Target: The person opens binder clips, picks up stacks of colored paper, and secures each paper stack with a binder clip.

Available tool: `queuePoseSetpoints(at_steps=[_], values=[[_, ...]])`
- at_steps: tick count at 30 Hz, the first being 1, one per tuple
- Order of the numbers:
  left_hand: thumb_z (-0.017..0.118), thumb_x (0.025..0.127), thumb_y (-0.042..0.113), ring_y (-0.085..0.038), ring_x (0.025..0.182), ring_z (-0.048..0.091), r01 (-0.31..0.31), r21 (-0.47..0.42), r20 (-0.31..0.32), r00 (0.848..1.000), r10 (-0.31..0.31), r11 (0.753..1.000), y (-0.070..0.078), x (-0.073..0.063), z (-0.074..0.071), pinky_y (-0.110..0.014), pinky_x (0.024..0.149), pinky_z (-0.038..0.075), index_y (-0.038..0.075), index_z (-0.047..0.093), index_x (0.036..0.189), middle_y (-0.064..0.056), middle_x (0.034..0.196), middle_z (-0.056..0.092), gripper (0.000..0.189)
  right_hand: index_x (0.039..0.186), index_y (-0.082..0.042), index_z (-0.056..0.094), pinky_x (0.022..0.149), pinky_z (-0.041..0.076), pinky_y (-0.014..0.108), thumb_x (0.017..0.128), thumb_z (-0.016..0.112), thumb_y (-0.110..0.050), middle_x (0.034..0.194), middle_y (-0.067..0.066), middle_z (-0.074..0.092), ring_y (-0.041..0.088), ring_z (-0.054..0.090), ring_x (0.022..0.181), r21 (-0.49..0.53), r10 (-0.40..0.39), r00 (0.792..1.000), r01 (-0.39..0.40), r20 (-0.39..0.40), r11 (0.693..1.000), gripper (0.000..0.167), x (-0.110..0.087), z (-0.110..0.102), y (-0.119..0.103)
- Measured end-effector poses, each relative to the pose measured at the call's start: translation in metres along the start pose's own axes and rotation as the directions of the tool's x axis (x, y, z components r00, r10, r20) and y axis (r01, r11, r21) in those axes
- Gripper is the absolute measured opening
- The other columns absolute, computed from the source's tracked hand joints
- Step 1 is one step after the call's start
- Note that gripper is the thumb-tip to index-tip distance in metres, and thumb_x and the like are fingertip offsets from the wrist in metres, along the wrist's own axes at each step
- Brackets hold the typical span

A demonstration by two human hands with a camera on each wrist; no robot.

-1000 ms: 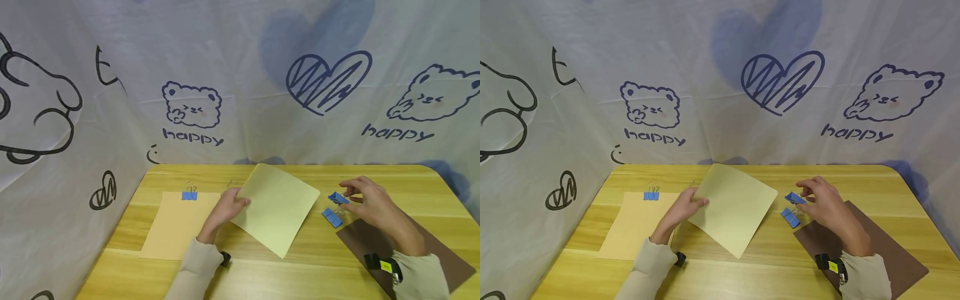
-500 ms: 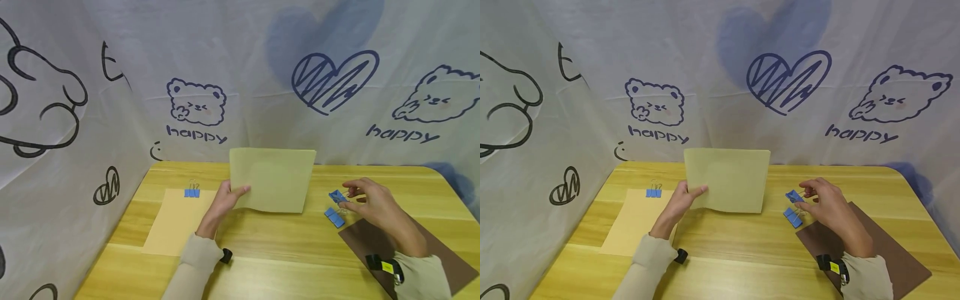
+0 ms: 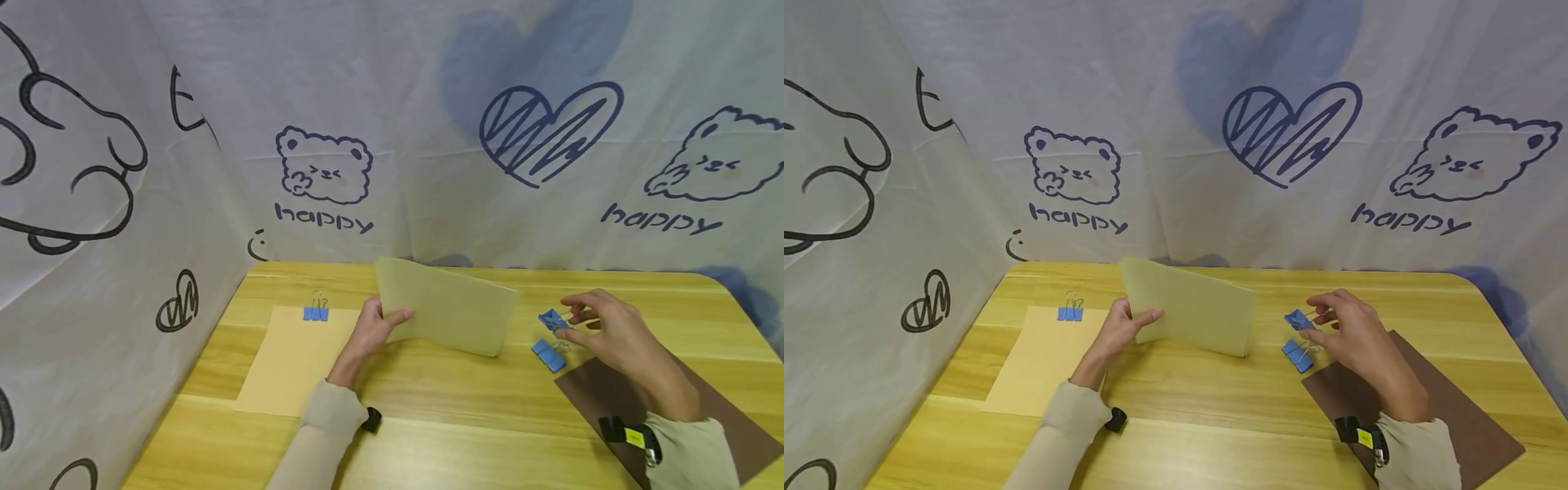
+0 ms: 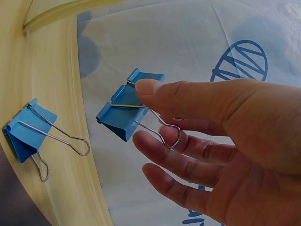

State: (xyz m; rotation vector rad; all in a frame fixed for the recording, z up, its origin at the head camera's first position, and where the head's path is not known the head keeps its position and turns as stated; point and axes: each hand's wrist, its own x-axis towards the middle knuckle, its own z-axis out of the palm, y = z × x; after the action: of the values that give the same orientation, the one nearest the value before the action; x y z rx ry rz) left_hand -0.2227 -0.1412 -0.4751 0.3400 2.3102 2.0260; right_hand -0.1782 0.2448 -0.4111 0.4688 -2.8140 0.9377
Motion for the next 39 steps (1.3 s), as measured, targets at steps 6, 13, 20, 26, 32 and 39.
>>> queuePoseSetpoints(at_steps=[6, 13, 20, 26, 32, 39], values=[[0.067, 0.099, 0.004, -0.021, 0.103, 0.069, 0.04, -0.044, 0.008, 0.999, -0.04, 0.998, -0.003, -0.001, -0.001, -0.035, 0.093, 0.054, -0.002, 0.068, 0.123, -0.014, 0.115, 0.073, 0.024, 0.124, 0.009, 0.065, 0.08, 0.058, 0.053, 0.081, 0.087, -0.006, 0.108, 0.02, 0.062, 0.035, 0.067, 0.093, -0.011, -0.001, 1.0, 0.001, 0.004, 1.0, 0.051, 0.001, 0.001, 0.0], [0.069, 0.098, 0.003, -0.02, 0.103, 0.067, 0.064, -0.009, 0.044, 0.997, -0.063, 0.998, -0.005, 0.0, 0.0, -0.035, 0.094, 0.052, -0.003, 0.067, 0.12, -0.014, 0.115, 0.073, 0.024, 0.125, 0.009, 0.064, 0.08, 0.058, 0.052, 0.081, 0.087, -0.005, 0.112, 0.022, 0.061, 0.036, 0.067, 0.094, 0.001, 0.005, 1.0, -0.005, 0.012, 1.0, 0.051, 0.0, 0.0, -0.001], [0.067, 0.099, 0.004, -0.014, 0.098, 0.064, 0.046, 0.022, 0.098, 0.994, -0.048, 0.999, -0.004, 0.0, 0.0, -0.03, 0.089, 0.052, -0.002, 0.063, 0.122, -0.012, 0.113, 0.071, 0.024, 0.126, 0.011, 0.062, 0.079, 0.058, 0.053, 0.08, 0.087, -0.004, 0.11, 0.024, 0.063, 0.036, 0.069, 0.09, -0.029, 0.022, 1.0, -0.022, 0.008, 0.999, 0.054, 0.0, 0.001, -0.001], [0.066, 0.1, 0.004, -0.012, 0.093, 0.064, 0.019, 0.057, 0.103, 0.994, -0.025, 0.998, -0.003, -0.001, 0.001, -0.029, 0.084, 0.052, -0.002, 0.065, 0.119, -0.012, 0.109, 0.072, 0.02, 0.123, 0.011, 0.06, 0.08, 0.058, 0.054, 0.08, 0.088, -0.005, 0.104, 0.024, 0.071, 0.039, 0.07, 0.091, -0.026, 0.083, 0.996, -0.082, 0.026, 0.996, 0.054, 0.001, 0.002, 0.0], [0.065, 0.1, 0.003, -0.018, 0.096, 0.068, 0.024, 0.068, 0.112, 0.993, -0.031, 0.997, -0.002, 0.0, 0.0, -0.03, 0.083, 0.056, -0.004, 0.062, 0.126, -0.019, 0.117, 0.07, 0.027, 0.11, 0.005, 0.058, 0.074, 0.059, 0.051, 0.08, 0.088, -0.01, 0.098, 0.021, 0.071, 0.038, 0.071, 0.087, -0.041, 0.069, 0.997, -0.069, 0.015, 0.997, 0.045, -0.001, 0.001, 0.0], [0.066, 0.1, 0.007, -0.023, 0.091, 0.072, 0.087, 0.031, 0.115, 0.989, -0.09, 0.996, 0.008, -0.003, -0.004, -0.037, 0.079, 0.059, -0.001, 0.062, 0.128, -0.018, 0.112, 0.071, 0.029, 0.116, 0.006, 0.059, 0.066, 0.056, 0.036, 0.089, 0.083, -0.03, 0.091, 0.009, 0.068, 0.029, 0.068, 0.084, -0.059, 0.085, 0.996, -0.083, 0.023, 0.995, 0.051, -0.001, -0.002, -0.001]])
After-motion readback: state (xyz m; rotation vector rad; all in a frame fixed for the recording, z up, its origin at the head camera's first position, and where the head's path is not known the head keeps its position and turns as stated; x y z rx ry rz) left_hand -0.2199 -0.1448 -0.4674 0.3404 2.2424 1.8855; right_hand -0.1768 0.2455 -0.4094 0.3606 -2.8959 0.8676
